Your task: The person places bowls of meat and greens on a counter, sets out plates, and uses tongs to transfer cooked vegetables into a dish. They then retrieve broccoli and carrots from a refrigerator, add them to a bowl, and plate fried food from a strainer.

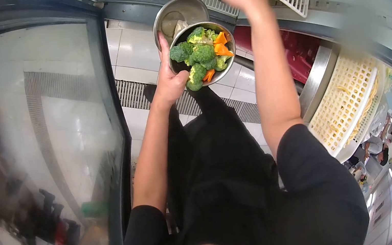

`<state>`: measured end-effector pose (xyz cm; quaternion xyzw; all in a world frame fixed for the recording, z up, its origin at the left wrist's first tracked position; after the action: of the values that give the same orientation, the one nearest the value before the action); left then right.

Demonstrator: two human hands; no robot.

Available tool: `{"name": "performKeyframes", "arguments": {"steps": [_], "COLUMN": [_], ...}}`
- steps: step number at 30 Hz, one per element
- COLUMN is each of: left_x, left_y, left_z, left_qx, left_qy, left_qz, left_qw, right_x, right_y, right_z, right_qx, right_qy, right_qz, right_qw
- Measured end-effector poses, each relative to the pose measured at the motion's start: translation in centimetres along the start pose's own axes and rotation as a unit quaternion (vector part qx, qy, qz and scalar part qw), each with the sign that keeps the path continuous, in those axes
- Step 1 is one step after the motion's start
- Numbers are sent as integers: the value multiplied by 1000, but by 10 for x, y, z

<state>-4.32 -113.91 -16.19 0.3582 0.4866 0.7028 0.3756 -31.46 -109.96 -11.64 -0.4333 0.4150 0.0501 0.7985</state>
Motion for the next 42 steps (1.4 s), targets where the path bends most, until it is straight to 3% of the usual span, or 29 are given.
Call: {"name": "performKeyframes", "arguments": {"steps": [1,4,6,8,10,11,12,14,16,18,20,22,24,26,28,30,32,34,35,36,38,39,41,42], "left_x": [1,-4,-1,1,1,2,4,7,4,3,4,0,-4,-5,-4,-3,-2,0,0,1,0,1,4,5], "left_y": [1,1,-3,-9,-5,-5,-2,-5,-13,-19,-18,-11,-11,-12,-14,-18,-16,-16,-18,-18,-20,-19,-20,-21], "left_z": [1,2,2,-1,-1,-2,-2,-3,-6,-7,-11,-13,-15,-14,-11,-9,-9,-7,-8,-8,-4,-3,0,-1], "left_qx": [5,-7,-32,-88,-82,-111,-140,-160,-130,-107,-78,-51,-45,-45,-73,-79,-62,-80,-105,-100,-97,-119,-132,-139], "left_qy": [7,11,-3,-51,-63,-74,-83,-93,-67,-57,-49,-27,-27,-22,-22,-25,-13,-27,-35,-34,-24,-23,-25,-25], "left_qz": [-4,16,50,148,165,220,274,300,218,178,138,9,2,-5,18,37,34,70,107,104,89,102,151,199], "left_qw": [1000,1000,998,984,981,966,948,936,965,977,986,998,999,999,997,996,997,994,988,989,991,987,979,970], "right_x": [13,47,65,78,90,92,91,89,97,100,103,97,83,56,34,20,13,12,11,17,17,12,0,-10], "right_y": [-41,-73,-68,-52,-27,-16,-13,-7,-2,-3,0,-14,-19,-12,1,55,106,138,147,109,135,143,177,177], "right_z": [25,43,31,20,19,25,28,33,33,27,25,22,34,44,59,44,16,-24,-35,-17,-31,-35,-42,-38], "right_qx": [-33,-91,-48,-98,-21,69,72,122,168,116,132,37,8,-21,8,41,131,85,80,-134,-72,-70,61,60], "right_qy": [-88,-82,-268,-353,-436,-480,-480,-450,-437,-388,-371,-329,-286,-128,-21,112,222,237,268,420,337,336,253,254], "right_qz": [82,133,122,134,34,-46,-47,-126,-167,-192,-215,-193,-153,-303,-393,-343,-130,222,201,443,373,372,131,132], "right_qw": [992,984,955,921,899,874,873,876,868,894,894,924,946,944,919,932,957,942,939,781,861,863,957,956]}}
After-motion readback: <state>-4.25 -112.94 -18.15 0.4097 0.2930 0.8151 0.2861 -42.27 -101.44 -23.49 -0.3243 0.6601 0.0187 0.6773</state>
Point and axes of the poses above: each hand's wrist, its own z-axis away from the middle knuckle, its own x-axis out of the palm, y = z × x, the point moved 5 cm from there along -z, towards the middle knuckle, and after that the axes turned 6 degrees about -x, right-handed, at the moved point
